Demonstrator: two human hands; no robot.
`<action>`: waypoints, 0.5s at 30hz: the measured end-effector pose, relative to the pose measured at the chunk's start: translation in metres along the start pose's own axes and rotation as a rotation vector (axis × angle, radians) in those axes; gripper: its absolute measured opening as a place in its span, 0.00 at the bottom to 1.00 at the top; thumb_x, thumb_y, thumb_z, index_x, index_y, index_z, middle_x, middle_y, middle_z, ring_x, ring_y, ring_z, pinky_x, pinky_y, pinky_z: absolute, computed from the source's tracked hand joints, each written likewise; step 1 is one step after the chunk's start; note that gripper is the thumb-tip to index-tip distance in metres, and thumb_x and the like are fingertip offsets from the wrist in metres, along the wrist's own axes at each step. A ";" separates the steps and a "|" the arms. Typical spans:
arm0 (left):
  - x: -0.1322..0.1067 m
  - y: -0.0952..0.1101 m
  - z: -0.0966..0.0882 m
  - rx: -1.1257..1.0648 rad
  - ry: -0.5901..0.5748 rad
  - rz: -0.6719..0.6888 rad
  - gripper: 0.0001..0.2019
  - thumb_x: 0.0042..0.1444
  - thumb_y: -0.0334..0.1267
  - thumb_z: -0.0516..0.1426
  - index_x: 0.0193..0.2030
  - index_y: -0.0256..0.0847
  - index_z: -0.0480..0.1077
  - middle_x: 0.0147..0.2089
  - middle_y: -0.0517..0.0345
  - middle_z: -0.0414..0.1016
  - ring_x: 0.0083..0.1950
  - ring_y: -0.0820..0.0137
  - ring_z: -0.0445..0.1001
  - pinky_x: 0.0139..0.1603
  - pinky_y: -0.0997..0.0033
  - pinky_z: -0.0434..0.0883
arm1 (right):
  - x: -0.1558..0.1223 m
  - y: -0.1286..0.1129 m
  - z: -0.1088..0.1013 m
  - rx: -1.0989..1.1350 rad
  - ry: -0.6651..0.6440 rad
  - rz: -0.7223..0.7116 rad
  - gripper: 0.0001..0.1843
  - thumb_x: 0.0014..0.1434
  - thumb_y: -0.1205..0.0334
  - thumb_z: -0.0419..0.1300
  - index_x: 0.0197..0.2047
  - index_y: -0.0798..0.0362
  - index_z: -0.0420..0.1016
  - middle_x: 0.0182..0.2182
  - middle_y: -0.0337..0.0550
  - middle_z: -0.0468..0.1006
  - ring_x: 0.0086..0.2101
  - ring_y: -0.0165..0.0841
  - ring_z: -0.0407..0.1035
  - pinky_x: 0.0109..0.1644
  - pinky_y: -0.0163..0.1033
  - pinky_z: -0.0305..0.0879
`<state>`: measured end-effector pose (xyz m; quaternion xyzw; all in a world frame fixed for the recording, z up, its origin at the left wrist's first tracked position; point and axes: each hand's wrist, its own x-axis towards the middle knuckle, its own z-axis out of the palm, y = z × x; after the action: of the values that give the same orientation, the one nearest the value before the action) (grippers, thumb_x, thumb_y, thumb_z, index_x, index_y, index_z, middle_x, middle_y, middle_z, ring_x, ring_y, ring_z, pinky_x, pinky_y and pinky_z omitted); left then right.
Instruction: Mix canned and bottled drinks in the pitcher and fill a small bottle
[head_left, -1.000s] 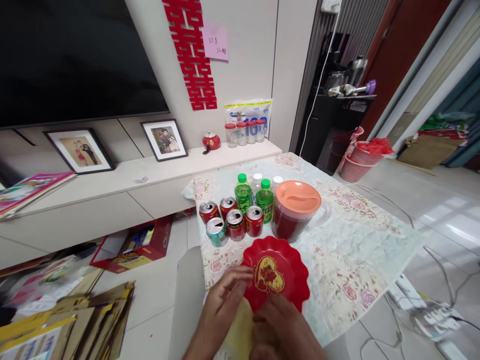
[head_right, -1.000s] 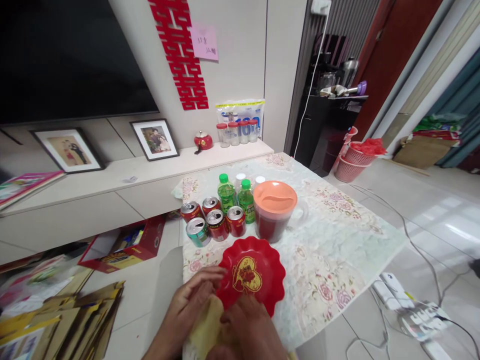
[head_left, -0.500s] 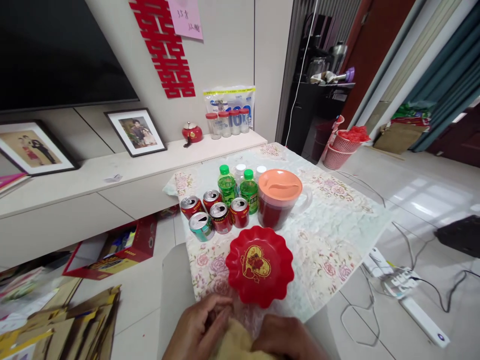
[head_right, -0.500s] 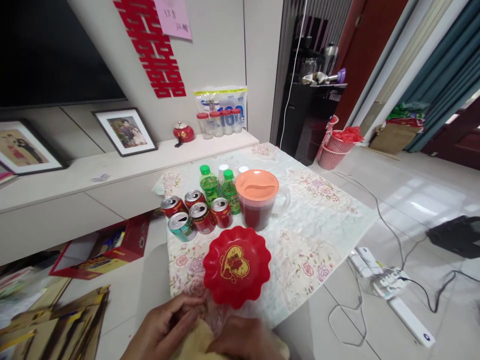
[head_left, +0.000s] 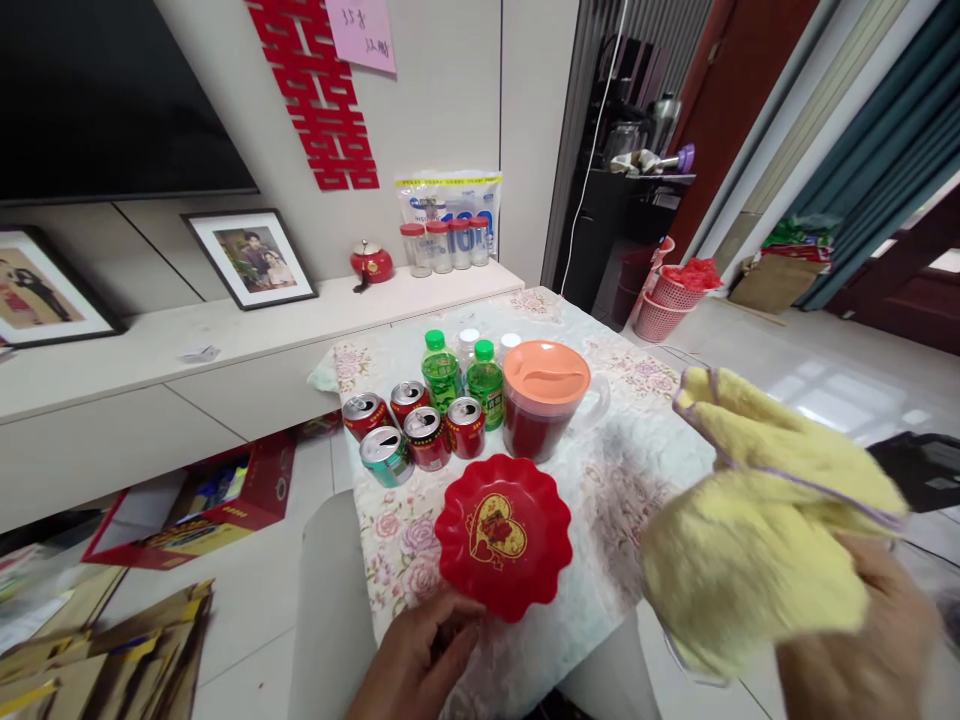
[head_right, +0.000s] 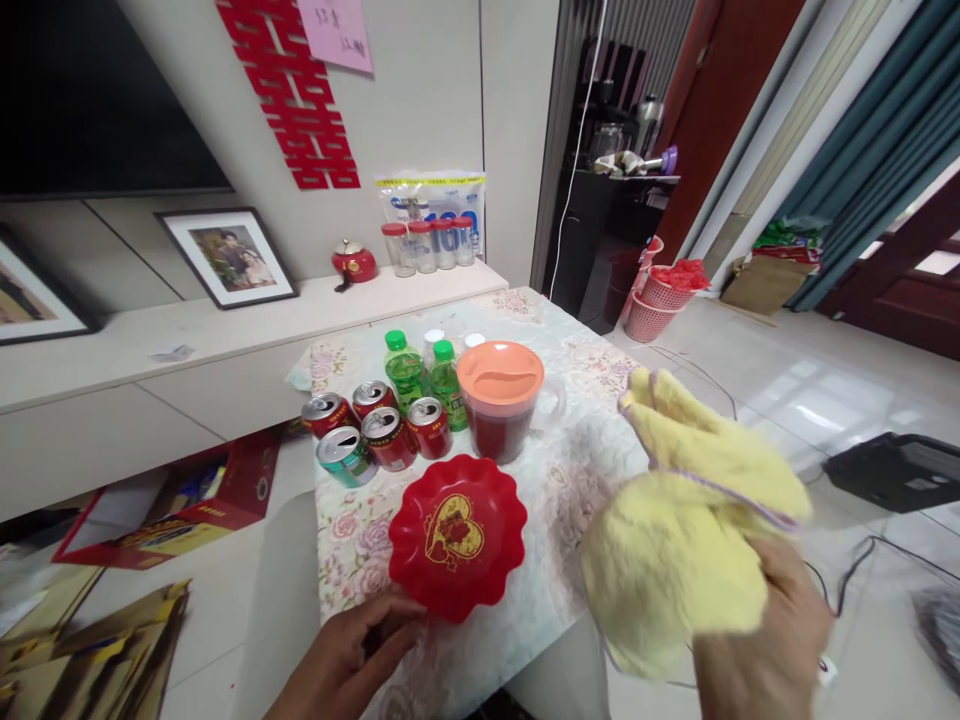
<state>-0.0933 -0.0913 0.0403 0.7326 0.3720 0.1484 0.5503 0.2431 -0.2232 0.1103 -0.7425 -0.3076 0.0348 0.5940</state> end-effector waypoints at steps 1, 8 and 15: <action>0.000 -0.002 0.000 -0.006 -0.001 0.001 0.11 0.65 0.46 0.59 0.43 0.48 0.81 0.39 0.55 0.84 0.38 0.64 0.80 0.39 0.73 0.73 | 0.013 0.011 0.010 0.090 0.039 0.100 0.27 0.66 0.44 0.48 0.54 0.47 0.80 0.39 0.59 0.81 0.38 0.50 0.78 0.39 0.56 0.75; 0.002 -0.020 -0.007 -0.045 0.071 -0.010 0.14 0.66 0.51 0.58 0.47 0.47 0.80 0.30 0.58 0.79 0.30 0.69 0.74 0.32 0.75 0.69 | 0.036 0.075 0.061 -0.228 -0.326 0.184 0.21 0.48 0.39 0.67 0.26 0.50 0.76 0.20 0.39 0.75 0.24 0.37 0.70 0.29 0.41 0.65; 0.018 -0.033 0.006 -0.189 0.586 -0.064 0.27 0.62 0.63 0.58 0.53 0.43 0.77 0.33 0.58 0.79 0.30 0.69 0.74 0.31 0.73 0.73 | 0.073 0.016 0.042 -0.503 -0.269 -0.055 0.32 0.54 0.31 0.59 0.45 0.48 0.84 0.45 0.51 0.84 0.35 0.47 0.78 0.41 0.52 0.70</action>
<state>-0.0898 -0.0785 0.0041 0.5921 0.5223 0.3697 0.4899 0.2913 -0.1520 0.1062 -0.8465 -0.4028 0.0397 0.3458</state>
